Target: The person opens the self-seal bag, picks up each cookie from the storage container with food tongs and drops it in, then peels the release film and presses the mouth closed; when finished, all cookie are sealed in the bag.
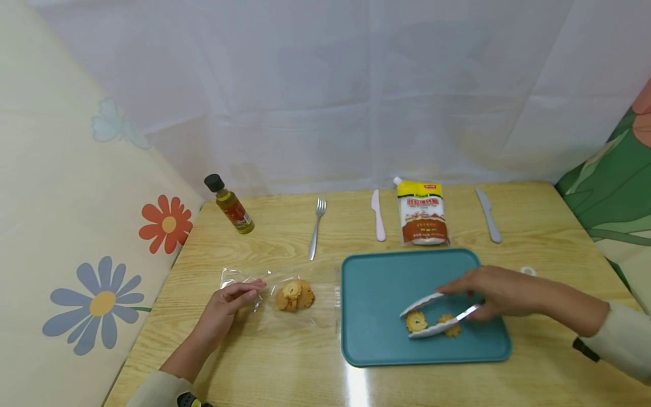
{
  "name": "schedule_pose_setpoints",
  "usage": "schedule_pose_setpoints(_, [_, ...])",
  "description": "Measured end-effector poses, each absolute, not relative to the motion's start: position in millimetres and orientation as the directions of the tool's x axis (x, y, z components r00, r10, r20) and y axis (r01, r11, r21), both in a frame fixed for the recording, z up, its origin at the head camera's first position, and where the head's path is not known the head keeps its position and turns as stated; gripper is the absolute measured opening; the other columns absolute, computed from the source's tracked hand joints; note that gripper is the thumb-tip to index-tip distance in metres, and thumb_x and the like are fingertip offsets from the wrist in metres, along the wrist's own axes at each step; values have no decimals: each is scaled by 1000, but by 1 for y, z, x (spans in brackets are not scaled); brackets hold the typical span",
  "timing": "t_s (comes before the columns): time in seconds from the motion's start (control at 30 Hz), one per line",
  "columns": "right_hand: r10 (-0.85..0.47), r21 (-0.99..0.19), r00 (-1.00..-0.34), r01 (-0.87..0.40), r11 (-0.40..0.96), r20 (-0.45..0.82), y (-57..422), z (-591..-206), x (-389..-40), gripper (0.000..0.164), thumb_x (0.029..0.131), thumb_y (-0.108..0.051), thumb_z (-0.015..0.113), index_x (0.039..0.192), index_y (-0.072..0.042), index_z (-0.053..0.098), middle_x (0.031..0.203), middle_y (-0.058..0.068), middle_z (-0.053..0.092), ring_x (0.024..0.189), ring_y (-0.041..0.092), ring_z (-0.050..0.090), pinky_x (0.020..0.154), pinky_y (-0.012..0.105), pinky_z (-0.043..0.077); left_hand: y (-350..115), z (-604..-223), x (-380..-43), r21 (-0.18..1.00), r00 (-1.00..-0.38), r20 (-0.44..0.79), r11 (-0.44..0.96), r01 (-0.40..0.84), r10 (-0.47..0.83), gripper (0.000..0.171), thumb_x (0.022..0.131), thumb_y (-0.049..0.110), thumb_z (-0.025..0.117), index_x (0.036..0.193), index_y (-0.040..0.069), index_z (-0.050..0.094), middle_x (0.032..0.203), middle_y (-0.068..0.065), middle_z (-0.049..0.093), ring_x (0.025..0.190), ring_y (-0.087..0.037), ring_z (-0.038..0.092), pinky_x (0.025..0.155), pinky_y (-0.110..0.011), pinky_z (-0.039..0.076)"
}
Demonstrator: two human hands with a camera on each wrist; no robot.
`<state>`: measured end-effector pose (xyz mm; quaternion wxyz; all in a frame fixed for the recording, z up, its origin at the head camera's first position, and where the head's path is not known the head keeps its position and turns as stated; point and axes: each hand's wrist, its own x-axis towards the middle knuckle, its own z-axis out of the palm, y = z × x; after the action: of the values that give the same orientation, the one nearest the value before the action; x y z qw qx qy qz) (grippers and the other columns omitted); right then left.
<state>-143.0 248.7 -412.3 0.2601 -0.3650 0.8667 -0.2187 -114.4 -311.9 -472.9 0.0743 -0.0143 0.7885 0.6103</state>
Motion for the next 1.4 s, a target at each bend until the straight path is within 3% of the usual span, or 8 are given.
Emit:
schedule_pose_setpoints(0.2, [-751,-556,-606,-542,630,-260,246,-409,-147,60,87,-24,83,143,-16,63,98,-12,68,81,2,57,64,23,49,-312,-473,-114,960,-988,-137,253,-116,69,34,102,14,66,127,-10,67,125,7,73,120,6,60,99,-11,46])
schedule_pose_setpoints(0.7, [-765,-572,-601,-552,607,-231,229,-413,-165,61,90,-22,81,147,-16,60,98,-6,69,80,7,58,63,24,48,-313,-473,-115,961,-988,-132,253,-108,79,35,102,15,66,127,-9,67,128,3,73,120,6,60,99,-11,46])
schedule_pose_setpoints(0.97, [-779,-547,-593,-590,594,-206,205,-413,-176,61,91,-26,81,147,-22,59,90,-9,64,73,6,50,59,24,44,-313,-472,-114,960,-987,-144,253,-121,73,36,102,18,66,127,-9,67,128,4,73,120,6,59,99,-11,46])
schedule_pose_setpoints(1.4, [-801,-539,-580,-631,558,-149,157,-413,-194,62,92,-26,80,149,-22,57,92,-4,64,76,9,53,63,26,47,-313,-474,-115,961,-987,-140,250,-118,73,35,102,17,66,127,-8,68,126,6,73,120,6,60,99,-11,47])
